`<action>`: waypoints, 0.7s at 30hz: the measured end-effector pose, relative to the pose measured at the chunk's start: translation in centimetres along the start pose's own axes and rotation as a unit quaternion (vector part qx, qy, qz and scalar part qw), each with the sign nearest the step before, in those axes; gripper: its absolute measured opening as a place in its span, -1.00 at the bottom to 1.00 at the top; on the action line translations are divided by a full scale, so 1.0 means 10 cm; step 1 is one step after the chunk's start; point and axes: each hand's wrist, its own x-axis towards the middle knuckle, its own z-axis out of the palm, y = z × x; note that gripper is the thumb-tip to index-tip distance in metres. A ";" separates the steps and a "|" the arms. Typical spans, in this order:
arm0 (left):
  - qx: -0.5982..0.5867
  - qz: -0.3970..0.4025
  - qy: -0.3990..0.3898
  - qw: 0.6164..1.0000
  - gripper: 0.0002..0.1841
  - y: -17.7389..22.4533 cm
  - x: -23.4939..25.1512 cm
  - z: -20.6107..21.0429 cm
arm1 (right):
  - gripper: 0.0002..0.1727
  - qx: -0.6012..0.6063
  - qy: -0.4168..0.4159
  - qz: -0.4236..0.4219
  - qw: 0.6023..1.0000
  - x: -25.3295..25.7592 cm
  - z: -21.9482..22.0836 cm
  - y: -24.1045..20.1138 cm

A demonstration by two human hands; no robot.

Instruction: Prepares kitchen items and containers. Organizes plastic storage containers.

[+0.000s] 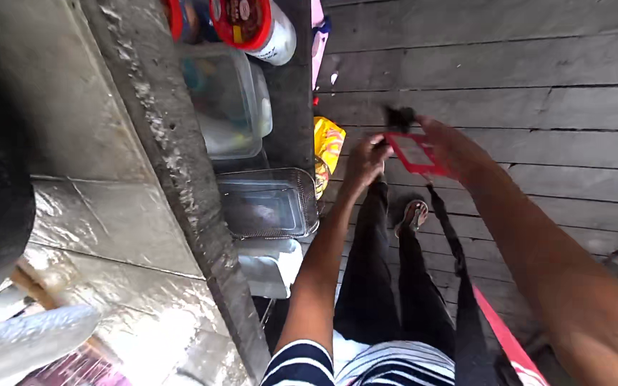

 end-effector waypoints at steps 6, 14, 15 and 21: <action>0.106 -0.018 0.063 0.992 -0.55 -0.18 -0.46 -0.35 | -0.66 -0.043 0.057 -0.003 0.997 0.30 -0.02 0.30; 0.560 -0.115 -0.068 0.818 -0.16 -1.57 -0.88 -0.90 | -0.61 0.033 0.209 0.089 0.973 -0.06 -0.76 1.31; 0.548 -0.126 -0.077 0.823 -0.14 -1.54 -0.88 -0.90 | -0.61 0.032 0.223 0.104 0.969 -0.14 -0.82 1.39; 0.296 -0.223 0.146 0.917 -0.42 -1.18 -0.40 -1.38 | -0.58 0.085 0.253 0.111 0.957 -0.44 -1.31 1.69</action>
